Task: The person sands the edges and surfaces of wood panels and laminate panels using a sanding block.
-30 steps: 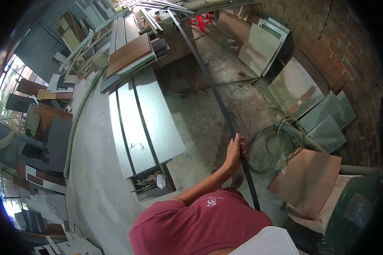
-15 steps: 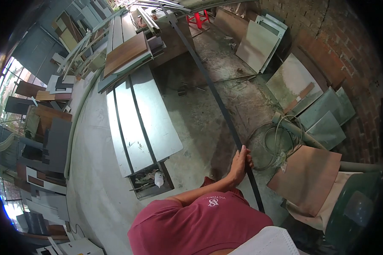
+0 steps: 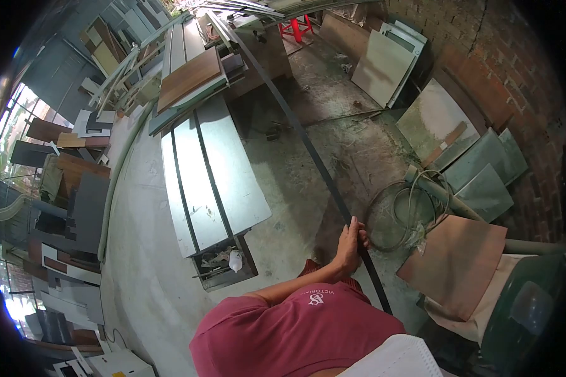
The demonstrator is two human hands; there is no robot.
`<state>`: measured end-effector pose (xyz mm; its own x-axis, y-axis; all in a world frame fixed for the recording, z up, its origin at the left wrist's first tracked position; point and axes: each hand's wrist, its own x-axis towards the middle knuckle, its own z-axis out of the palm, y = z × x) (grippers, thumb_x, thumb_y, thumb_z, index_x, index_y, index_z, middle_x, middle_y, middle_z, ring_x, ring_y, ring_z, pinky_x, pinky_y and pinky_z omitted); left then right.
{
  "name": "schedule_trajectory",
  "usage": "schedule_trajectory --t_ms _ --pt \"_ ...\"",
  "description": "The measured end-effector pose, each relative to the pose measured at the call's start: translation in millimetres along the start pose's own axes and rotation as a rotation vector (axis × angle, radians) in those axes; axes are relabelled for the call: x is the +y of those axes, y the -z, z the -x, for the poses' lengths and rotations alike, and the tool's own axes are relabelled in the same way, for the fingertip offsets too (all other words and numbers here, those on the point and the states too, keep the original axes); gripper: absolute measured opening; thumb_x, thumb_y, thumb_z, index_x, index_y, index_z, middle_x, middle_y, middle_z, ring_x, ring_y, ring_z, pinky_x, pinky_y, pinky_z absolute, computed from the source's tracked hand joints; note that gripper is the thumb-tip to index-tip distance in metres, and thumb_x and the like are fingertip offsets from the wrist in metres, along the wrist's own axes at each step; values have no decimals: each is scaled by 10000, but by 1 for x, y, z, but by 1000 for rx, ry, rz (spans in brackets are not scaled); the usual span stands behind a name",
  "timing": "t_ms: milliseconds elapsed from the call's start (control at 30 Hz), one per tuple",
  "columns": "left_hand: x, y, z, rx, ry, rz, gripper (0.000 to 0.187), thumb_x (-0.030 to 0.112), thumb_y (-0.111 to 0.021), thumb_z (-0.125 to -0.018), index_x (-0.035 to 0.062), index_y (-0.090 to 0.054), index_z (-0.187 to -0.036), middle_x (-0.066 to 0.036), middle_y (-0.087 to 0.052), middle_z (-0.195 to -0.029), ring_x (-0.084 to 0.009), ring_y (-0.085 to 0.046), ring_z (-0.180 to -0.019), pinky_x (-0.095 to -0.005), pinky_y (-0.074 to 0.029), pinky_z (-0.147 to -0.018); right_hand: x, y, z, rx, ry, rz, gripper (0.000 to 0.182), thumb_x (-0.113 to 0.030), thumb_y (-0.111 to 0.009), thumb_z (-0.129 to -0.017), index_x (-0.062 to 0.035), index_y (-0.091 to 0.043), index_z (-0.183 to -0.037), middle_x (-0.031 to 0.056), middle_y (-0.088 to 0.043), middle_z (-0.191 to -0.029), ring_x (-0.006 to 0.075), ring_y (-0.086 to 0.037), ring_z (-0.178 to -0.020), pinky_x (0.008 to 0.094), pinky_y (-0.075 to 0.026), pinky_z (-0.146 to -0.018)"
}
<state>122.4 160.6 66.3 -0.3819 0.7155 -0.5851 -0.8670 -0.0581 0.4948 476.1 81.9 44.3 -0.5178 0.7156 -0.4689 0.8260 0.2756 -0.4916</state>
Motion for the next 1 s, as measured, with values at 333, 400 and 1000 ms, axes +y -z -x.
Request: schedule_trajectory --t_ms 333,400,1000 --pt "-23 7 11 -39 74 -9 422 478 -450 -891 65 -397 -961 -33 -402 -668 -161 -440 -588 -324 -409 -581 -7 25 21 -221 -330 22 431 -258 -519 -844 -79 -454 -1230 207 -606 -987 338 -604 -898 362 -453 -743" --pt "-27 3 22 -35 91 -20 429 479 -450 -891 60 -397 -965 -40 -406 -671 -166 -447 -593 -329 -413 -589 11 19 43 -220 -223 -48 448 -311 -470 -884 -71 -428 -1259 213 -541 -1113 331 -547 -1008 370 -423 -818" --pt "-61 22 57 -396 576 -374 521 539 -331 -901 54 -449 -1050 -98 -556 -1106 -229 -516 -1064 -412 -392 -928 51 51 124 -282 -459 -109 430 -301 -370 -939 -8 -439 -1246 211 -515 -1167 352 -513 -1026 413 -391 -860"
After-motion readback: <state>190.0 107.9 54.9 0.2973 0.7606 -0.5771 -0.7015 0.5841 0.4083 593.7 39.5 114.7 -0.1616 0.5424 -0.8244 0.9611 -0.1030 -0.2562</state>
